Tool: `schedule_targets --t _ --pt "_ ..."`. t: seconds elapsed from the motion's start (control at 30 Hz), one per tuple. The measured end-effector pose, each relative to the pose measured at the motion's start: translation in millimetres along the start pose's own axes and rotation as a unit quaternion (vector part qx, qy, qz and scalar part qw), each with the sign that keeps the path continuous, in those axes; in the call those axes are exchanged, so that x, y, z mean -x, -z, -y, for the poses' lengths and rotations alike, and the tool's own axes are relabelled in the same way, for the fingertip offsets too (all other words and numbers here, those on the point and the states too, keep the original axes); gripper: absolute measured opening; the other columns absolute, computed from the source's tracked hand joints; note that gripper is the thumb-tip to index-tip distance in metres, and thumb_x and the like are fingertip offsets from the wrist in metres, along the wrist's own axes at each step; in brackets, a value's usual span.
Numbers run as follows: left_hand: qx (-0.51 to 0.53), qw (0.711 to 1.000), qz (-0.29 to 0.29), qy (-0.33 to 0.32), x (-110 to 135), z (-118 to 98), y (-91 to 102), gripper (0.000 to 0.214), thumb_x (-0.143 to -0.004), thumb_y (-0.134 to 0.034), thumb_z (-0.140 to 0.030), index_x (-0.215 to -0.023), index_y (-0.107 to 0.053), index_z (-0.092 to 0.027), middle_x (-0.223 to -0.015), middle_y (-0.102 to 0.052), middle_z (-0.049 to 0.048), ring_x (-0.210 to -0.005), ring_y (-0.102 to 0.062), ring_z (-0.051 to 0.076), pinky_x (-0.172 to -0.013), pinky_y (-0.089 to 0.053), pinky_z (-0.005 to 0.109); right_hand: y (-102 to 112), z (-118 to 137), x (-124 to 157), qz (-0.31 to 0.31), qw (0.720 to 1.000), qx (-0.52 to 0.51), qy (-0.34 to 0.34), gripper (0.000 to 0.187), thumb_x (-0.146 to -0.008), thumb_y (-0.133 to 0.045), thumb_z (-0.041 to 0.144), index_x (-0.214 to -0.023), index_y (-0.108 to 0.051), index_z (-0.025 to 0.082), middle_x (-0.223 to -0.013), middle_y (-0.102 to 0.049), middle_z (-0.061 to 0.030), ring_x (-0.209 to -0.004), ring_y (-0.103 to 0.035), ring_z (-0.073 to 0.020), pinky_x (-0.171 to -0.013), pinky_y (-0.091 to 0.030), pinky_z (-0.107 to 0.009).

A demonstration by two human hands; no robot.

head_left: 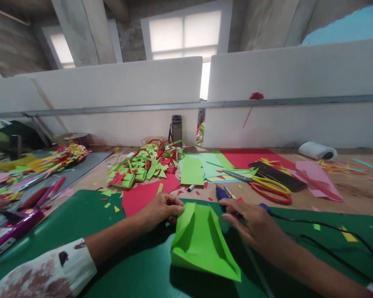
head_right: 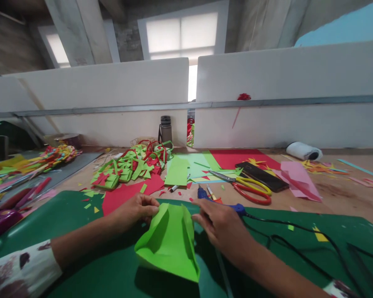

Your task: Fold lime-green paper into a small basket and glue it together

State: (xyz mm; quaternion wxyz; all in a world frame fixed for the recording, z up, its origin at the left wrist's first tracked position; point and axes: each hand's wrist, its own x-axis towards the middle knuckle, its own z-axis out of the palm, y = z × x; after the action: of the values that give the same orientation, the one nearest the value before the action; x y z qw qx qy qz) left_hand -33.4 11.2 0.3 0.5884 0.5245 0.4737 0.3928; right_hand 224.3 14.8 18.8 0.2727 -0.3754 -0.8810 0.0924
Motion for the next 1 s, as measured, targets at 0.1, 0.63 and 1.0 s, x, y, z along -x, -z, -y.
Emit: schedule_targets --t 0.1,0.63,1.0 --pt "-0.002 1.000 0.012 0.004 -0.9 0.5 3.2 0.024 -0.061 -0.073 -0.031 -0.068 -0.061 -0.011 -0.050 -0.052 -0.0019 -0.044 -0.046 0.007 -0.047 -0.035 0.019 16.3 -29.0 4.7 -0.004 0.992 0.129 0.009 0.022 -0.082 -0.051 0.028 -0.099 -0.062 0.020 -0.101 -0.064 -0.0106 -0.092 -0.060 -0.0265 -0.078 -0.047 -0.041" --pt "0.019 0.998 0.052 0.030 -5.3 3.8 9.8 0.019 -0.064 -0.072 -0.026 -0.069 -0.060 -0.011 -0.045 -0.044 -0.0058 -0.037 -0.030 0.003 -0.036 -0.018 0.016 21.4 -62.0 12.5 0.093 0.988 0.123 -0.025 0.037 -0.082 -0.052 0.024 -0.118 -0.056 0.019 -0.110 -0.063 -0.0111 -0.099 -0.058 -0.0255 -0.085 -0.046 -0.040" --pt "0.085 0.993 0.059 0.059 -1.1 -0.4 -0.4 0.031 -0.057 -0.075 -0.031 -0.071 -0.054 -0.012 -0.049 -0.055 -0.0011 -0.040 -0.052 0.008 -0.040 -0.040 0.018 48.6 -44.0 -1.7 -0.082 0.986 -0.036 -0.137 0.036 -0.081 -0.042 0.042 -0.100 -0.059 0.017 -0.089 -0.066 -0.0094 -0.080 -0.061 -0.0253 -0.067 -0.048 -0.034"
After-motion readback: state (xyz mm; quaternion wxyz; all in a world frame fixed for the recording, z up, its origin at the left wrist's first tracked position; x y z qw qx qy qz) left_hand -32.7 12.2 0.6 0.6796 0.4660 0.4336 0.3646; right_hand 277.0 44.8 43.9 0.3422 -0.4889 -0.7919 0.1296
